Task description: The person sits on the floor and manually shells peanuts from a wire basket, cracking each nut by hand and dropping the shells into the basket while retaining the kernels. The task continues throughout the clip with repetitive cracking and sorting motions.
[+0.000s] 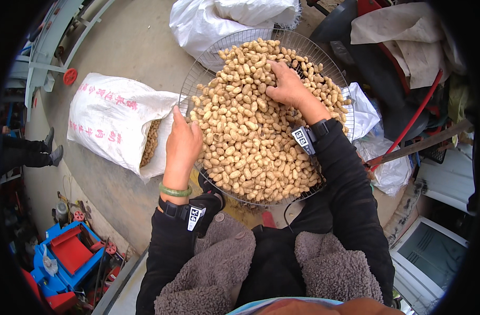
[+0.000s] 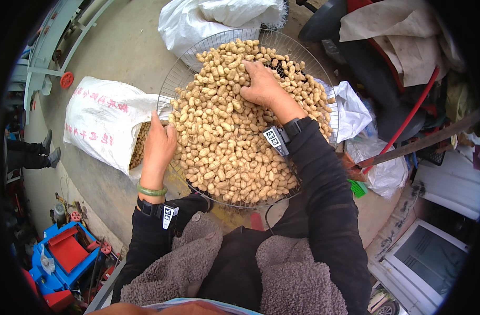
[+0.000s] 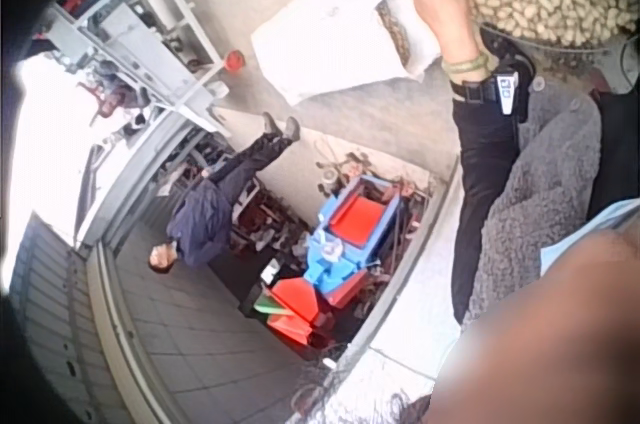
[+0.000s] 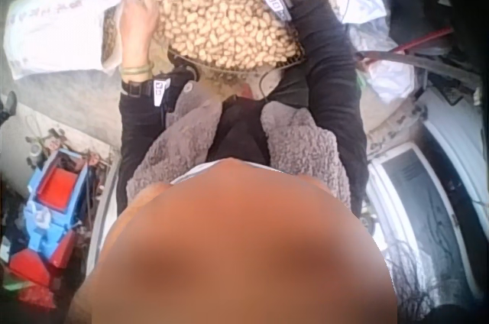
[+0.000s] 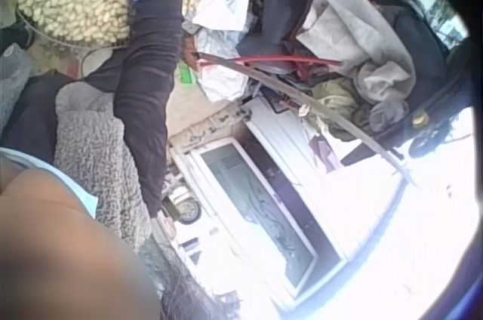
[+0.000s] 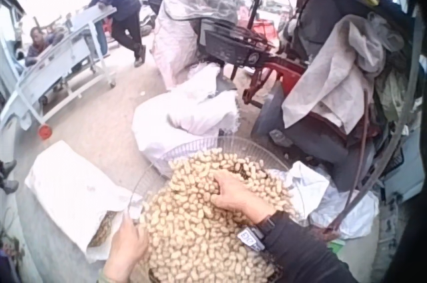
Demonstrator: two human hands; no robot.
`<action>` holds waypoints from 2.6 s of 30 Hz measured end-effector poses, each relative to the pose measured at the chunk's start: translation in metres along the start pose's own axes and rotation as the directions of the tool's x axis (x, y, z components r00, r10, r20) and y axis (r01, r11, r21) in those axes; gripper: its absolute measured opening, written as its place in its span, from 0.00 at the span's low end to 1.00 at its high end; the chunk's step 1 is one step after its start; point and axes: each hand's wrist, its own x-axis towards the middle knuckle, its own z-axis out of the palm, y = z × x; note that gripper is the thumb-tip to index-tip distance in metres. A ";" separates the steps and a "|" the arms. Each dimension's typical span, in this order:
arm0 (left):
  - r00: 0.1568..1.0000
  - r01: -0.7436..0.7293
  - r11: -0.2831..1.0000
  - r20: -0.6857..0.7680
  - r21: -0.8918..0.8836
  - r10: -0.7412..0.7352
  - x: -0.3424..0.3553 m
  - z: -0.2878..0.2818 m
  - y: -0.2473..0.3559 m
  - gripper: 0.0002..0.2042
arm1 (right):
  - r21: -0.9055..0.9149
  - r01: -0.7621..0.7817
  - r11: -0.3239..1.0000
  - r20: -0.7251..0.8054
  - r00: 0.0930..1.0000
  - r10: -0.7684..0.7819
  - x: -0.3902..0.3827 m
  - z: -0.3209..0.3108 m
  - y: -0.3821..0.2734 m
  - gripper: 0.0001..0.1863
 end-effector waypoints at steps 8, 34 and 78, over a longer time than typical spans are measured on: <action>1.000 0.007 0.997 0.019 0.082 -0.009 0.001 0.003 0.000 0.35 | 0.048 0.363 0.930 0.214 0.906 -0.365 -0.058 0.000 -0.038 0.40; 0.894 -0.448 0.893 0.041 0.041 0.447 -0.013 0.028 0.026 0.17 | -0.191 0.256 0.948 -0.094 0.956 -0.277 0.001 0.035 -0.049 0.31; 0.735 -0.664 0.746 0.231 0.055 0.637 -0.045 0.052 0.063 0.06 | -0.005 0.201 0.980 -0.140 0.970 -0.200 -0.141 -0.006 -0.013 0.12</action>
